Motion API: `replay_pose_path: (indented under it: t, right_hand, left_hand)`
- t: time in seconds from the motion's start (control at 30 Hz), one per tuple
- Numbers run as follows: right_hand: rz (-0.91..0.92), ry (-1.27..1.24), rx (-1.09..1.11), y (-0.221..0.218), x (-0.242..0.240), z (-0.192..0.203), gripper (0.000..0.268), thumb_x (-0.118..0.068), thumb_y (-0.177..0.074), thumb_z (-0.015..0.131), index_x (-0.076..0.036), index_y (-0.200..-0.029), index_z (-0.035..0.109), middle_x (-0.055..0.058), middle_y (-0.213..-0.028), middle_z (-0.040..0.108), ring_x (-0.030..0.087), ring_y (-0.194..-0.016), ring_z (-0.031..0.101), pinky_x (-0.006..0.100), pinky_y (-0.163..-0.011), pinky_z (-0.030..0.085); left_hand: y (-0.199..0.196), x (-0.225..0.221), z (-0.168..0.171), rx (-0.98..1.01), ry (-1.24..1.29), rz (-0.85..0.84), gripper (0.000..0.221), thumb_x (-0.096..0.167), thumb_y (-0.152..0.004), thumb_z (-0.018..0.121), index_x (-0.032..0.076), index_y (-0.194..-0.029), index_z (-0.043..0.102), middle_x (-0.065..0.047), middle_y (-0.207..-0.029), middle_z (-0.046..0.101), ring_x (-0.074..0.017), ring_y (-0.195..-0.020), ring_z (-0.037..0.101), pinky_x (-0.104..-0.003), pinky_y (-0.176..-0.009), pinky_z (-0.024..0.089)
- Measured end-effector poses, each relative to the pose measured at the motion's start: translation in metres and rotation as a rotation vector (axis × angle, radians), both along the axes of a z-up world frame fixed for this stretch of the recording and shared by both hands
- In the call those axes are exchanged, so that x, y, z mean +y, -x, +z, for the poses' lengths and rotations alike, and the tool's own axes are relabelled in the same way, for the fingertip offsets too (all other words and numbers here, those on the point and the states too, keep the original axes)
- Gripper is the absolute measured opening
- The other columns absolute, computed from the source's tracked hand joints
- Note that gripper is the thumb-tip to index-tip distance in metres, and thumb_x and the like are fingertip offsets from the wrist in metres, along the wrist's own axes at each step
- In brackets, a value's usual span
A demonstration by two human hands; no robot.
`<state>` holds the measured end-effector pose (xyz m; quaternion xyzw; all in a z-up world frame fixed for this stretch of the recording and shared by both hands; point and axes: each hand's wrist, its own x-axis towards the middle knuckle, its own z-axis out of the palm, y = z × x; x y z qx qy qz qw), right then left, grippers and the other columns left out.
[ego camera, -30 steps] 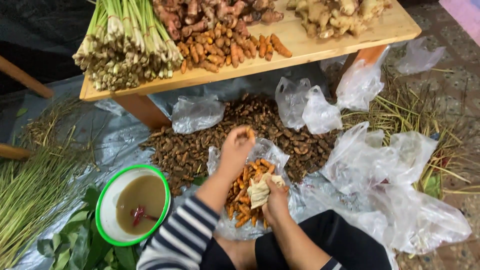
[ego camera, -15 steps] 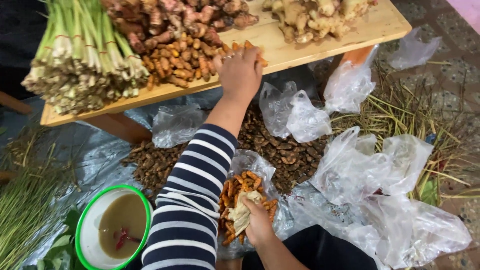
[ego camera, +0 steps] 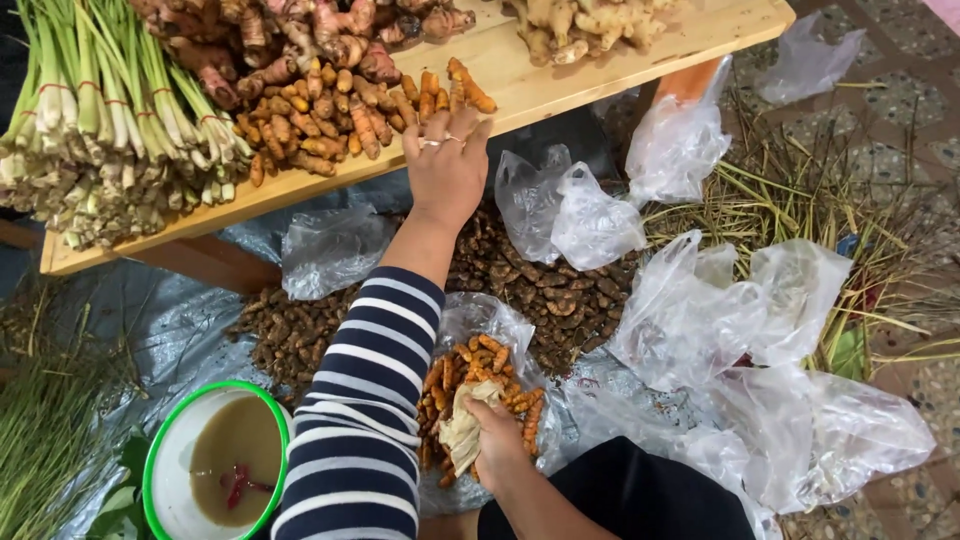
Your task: Cleaning turmeric roots by rubbing them with a cloth to remove soil and debris.
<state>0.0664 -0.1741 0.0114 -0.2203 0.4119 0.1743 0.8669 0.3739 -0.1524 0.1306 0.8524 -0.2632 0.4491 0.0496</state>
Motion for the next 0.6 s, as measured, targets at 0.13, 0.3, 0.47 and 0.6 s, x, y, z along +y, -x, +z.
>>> replay_pose_path:
  t: [0.13,0.3,0.47,0.6]
  right_hand:
    - [0.003,0.012,-0.016,0.000,-0.001,0.006,0.033,-0.005,-0.097,0.058,0.013,-0.125,0.060,0.024,-0.116,0.066,0.029,-0.102,0.062,0.037,-0.092,0.048]
    - [0.029,0.210,-0.167,0.001,-0.009,0.021,0.032,-0.014,-0.102,0.054,0.008,-0.124,0.062,0.018,-0.104,0.067,0.023,-0.090,0.063,0.033,-0.082,0.052]
    - [0.366,0.958,-0.474,0.001,-0.030,0.012,0.036,-0.011,-0.092,0.065,0.000,-0.126,0.060,0.020,-0.109,0.070,0.034,-0.099,0.066,0.044,-0.085,0.055]
    - [0.181,1.137,-0.340,0.000,-0.053,0.080,0.034,-0.015,-0.093,0.064,-0.007,-0.125,0.067,0.019,-0.118,0.073,0.035,-0.115,0.068,0.050,-0.100,0.054]
  left_hand:
    - [0.016,0.003,0.000,0.185,-0.028,0.081,0.035,0.019,-0.091,0.069,0.015,-0.127,0.069,0.000,-0.129,0.066,-0.0267,-0.123,0.056,-0.054,-0.109,0.026]
    - [0.082,0.018,-0.009,0.236,-0.011,-0.088,0.042,0.022,-0.097,0.072,0.022,-0.137,0.061,-0.003,-0.146,0.055,-0.0273,-0.135,0.049,-0.061,-0.118,0.006]
    - [0.181,0.101,-0.088,0.407,0.248,-0.143,0.022,0.017,-0.081,0.079,0.020,-0.102,0.075,0.002,-0.088,0.068,-0.0193,-0.085,0.066,-0.045,-0.093,0.047]
    - [0.274,0.171,-0.161,0.615,0.471,0.263,0.004,0.027,-0.086,0.076,0.026,-0.087,0.079,0.001,-0.075,0.075,-0.0258,-0.073,0.073,-0.040,-0.073,0.056]
